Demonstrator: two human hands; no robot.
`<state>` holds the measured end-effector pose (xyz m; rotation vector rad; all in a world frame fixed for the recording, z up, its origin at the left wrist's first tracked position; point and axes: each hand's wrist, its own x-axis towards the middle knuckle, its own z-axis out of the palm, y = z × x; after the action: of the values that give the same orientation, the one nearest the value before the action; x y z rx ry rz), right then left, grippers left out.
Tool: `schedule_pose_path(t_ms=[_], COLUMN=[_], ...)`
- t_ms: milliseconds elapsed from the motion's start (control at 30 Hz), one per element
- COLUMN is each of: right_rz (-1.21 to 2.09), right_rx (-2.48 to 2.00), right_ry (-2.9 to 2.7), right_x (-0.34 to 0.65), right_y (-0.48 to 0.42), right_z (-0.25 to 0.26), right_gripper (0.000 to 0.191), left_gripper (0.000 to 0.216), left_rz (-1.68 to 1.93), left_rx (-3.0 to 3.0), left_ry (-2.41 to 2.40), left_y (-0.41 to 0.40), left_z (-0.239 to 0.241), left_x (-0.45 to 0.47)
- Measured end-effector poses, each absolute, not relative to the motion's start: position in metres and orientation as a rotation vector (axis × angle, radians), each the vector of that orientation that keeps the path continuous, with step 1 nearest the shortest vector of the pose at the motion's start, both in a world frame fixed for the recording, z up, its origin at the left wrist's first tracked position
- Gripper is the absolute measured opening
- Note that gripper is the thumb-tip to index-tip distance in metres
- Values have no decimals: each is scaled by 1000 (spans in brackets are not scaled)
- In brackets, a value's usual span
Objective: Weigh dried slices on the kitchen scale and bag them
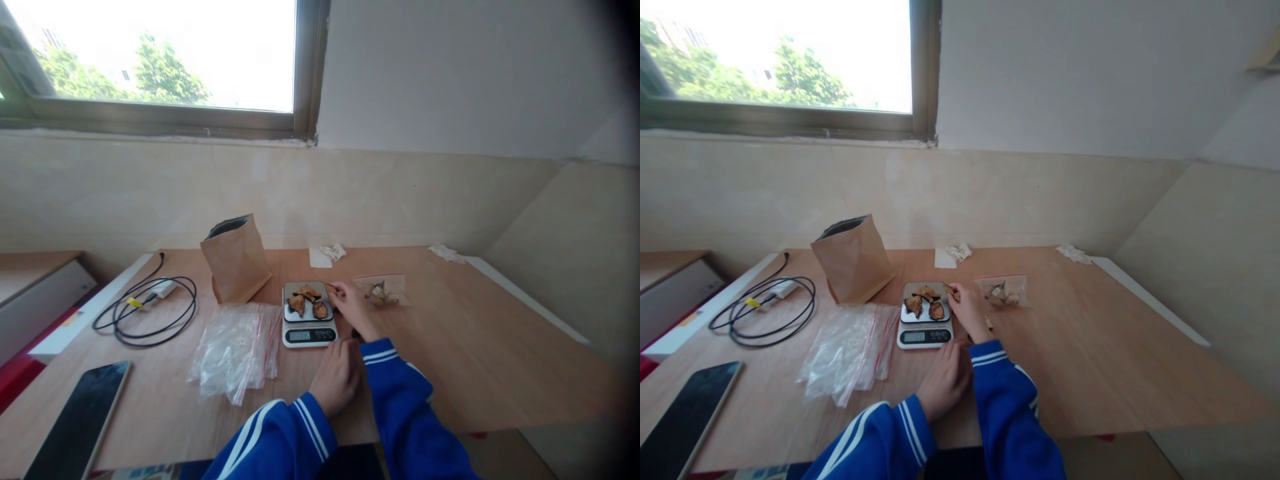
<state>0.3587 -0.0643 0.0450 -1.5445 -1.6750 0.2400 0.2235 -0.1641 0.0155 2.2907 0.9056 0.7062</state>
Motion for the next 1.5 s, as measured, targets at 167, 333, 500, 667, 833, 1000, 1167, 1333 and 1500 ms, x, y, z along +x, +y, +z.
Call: schedule_pose_path(t_ms=[167, 333, 500, 667, 833, 1000, 1167, 1333, 1500], right_rz=[276, 121, -13, 0, 72, -19, 37, 137, -53], right_rx=[-1464, -1527, -1678, -1751, -1733, -1771, -1561, -1315, -1345], right_ry=[-1739, -1630, -1809, -1933, -1883, -1767, -1693, -1890, -2123], right_x=[341, 371, 390, 389, 389, 386, 368, 332, 305], right_y=[-49, -66, -86, -90, -90, -94, -101, -110, -109], right_z=[33, 14, 6, 12, 18, 25, 52, 76, 67], right_gripper=[29, 34, 37, 32, 25, 23, 26, 21, 18], left_gripper=[43, 39, 38, 37, 34, 30, 26, 36, 47], left_rz=[617, 673, 707, 702, 670, 625, 606, 628, 702], left_rx=[2325, 2293, 2263, 2263, 2286, 2317, 2335, 2317, 2260], left_ry=[985, 942, 923, 924, 925, 930, 933, 949, 889], left_y=[-164, -164, -163, -164, -165, -165, -164, -163, -163], left_z=[13, 16, 16, 16, 18, 20, 19, 14, 13], left_x=[224, 223, 224, 223, 222, 222, 223, 224, 222])
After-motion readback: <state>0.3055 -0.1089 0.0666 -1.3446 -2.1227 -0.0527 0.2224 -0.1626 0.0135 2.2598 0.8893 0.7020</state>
